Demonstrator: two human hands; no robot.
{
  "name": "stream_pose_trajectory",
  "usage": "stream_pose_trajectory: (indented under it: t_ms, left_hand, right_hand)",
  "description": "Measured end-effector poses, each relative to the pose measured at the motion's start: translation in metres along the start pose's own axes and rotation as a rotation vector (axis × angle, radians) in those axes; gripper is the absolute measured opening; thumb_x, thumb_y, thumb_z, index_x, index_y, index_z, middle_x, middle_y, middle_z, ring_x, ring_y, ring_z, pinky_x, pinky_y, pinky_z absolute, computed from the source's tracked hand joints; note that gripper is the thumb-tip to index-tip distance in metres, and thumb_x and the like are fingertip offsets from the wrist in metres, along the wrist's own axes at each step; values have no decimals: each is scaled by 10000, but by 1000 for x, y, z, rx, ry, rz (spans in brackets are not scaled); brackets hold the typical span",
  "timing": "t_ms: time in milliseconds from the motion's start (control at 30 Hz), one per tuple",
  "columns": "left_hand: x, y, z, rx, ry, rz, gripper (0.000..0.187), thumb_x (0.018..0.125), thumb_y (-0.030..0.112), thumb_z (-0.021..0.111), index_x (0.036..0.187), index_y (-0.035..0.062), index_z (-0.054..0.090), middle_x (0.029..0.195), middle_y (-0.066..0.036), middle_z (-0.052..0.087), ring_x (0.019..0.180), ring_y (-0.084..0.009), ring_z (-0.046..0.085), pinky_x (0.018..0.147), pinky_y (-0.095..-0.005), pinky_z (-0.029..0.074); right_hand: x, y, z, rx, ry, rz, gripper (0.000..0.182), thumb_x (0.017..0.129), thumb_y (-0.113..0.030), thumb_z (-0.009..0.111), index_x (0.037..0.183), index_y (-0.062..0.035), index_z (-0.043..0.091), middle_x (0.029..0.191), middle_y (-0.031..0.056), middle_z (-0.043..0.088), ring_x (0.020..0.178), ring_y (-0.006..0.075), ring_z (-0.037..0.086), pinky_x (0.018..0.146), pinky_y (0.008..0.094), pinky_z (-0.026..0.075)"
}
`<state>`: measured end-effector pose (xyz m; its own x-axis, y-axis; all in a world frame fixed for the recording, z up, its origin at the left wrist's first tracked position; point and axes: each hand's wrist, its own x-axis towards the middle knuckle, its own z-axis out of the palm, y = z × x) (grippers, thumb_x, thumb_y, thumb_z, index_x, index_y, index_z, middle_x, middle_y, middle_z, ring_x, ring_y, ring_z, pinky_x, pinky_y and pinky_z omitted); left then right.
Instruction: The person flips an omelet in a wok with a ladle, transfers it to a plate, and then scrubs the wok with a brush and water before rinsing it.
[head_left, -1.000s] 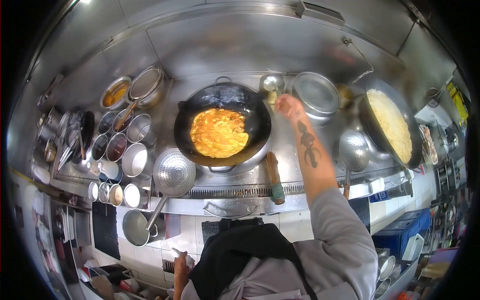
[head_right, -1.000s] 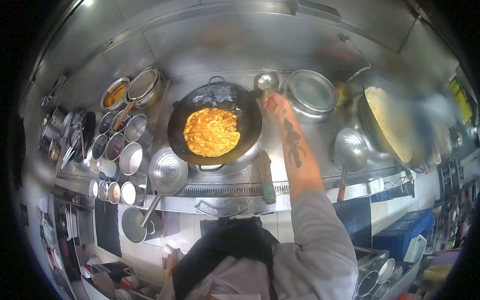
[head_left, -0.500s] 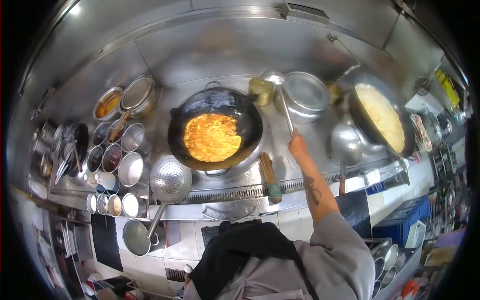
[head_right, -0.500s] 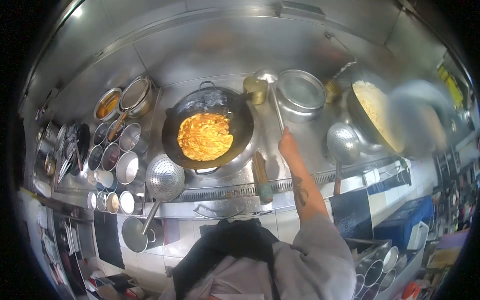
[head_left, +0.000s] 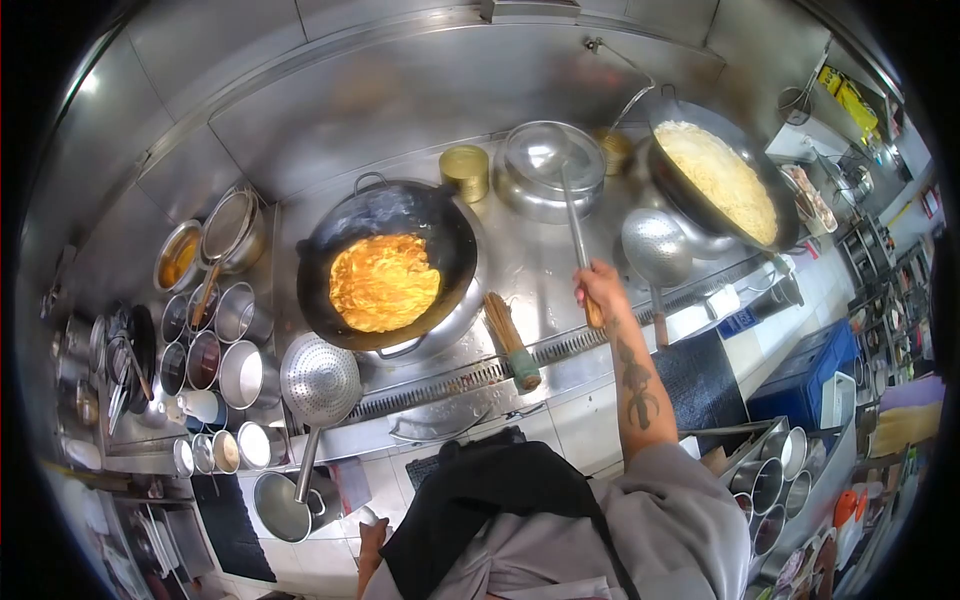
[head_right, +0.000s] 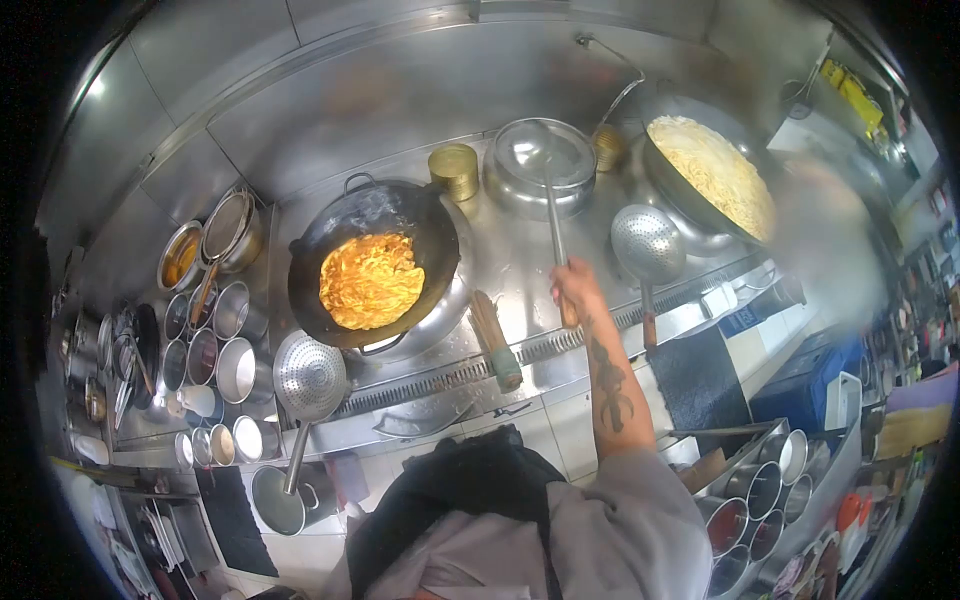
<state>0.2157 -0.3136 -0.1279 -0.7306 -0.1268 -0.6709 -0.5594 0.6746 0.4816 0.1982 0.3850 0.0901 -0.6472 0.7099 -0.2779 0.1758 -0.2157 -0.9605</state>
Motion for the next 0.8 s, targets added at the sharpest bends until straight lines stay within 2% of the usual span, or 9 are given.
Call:
stream_pose_trajectory:
  t_ms: [67, 133, 233, 333, 433, 533, 633, 667, 800]
  left_hand:
    - [-12, 15, 4, 206, 45, 105, 590, 685, 246, 700, 1056, -125, 431, 924, -203, 572, 815, -266, 569, 700, -391, 478]
    - [-10, 7, 8, 195, 18, 76, 549, 698, 245, 690, 1045, -109, 455, 904, -183, 578, 805, -250, 568, 693, -385, 475]
    - [8, -41, 19, -37, -82, -104, 512, 717, 237, 676, 1061, -87, 479, 899, -161, 583, 808, -237, 571, 702, -378, 472]
    - [4, -37, 21, 45, -62, -88, 501, 726, 239, 671, 1070, -74, 483, 901, -156, 586, 804, -242, 575, 696, -378, 475]
    - [1, -29, 23, 70, -63, -69, 490, 736, 241, 667, 1079, -60, 487, 902, -151, 588, 801, -247, 580, 689, -379, 478]
    - [1, -24, 22, 82, -65, -55, 480, 745, 243, 663, 1087, -46, 491, 904, -146, 591, 798, -252, 584, 683, -380, 481]
    - [-1, -17, 21, 73, -70, -46, 469, 755, 245, 659, 1096, -32, 495, 906, -142, 593, 795, -257, 589, 677, -381, 483]
    - [-2, -20, 19, 64, -70, -48, 466, 758, 246, 658, 1099, -27, 496, 906, -140, 594, 794, -259, 591, 675, -381, 484]
    - [2, -19, 17, 20, -109, -26, 452, 771, 248, 652, 1111, -9, 502, 908, -134, 597, 790, -266, 597, 667, -382, 488]
  right_hand:
    - [7, -14, -4, -55, 126, -57, 61, 797, -55, 539, 807, 5, 541, 586, 58, 524, 421, 135, 514, 365, 295, 424]
    - [27, -13, -15, -242, 271, -175, 101, 784, -69, 545, 799, 31, 538, 589, 83, 544, 428, 168, 539, 369, 320, 435]
    - [60, 10, -39, -412, 348, -341, 120, 778, -80, 543, 795, 39, 534, 595, 98, 550, 427, 187, 547, 376, 329, 440]
    - [78, 17, -44, -492, 382, -314, 129, 783, -83, 529, 795, 44, 533, 605, 96, 561, 433, 188, 548, 389, 323, 439]
    - [76, -5, -28, -267, 228, -85, 104, 810, -74, 522, 800, 26, 550, 614, 69, 554, 457, 177, 535, 411, 306, 432]
    - [88, -14, -31, 257, -51, 173, 124, 828, -95, 513, 817, 23, 549, 616, 60, 550, 468, 185, 522, 429, 321, 417]
    - [78, -19, -47, 1184, -578, 415, 159, 862, -86, 480, 945, 41, 527, 672, 40, 523, 531, 145, 515, 495, 286, 420]
    - [61, -21, -48, 1281, -635, 307, 231, 878, -82, 475, 1059, 62, 474, 730, 31, 513, 589, 121, 520, 556, 280, 435]
    - [18, -15, -59, 1296, -560, 316, 245, 882, -94, 475, 1079, 51, 468, 759, 30, 528, 572, 115, 504, 526, 276, 427]
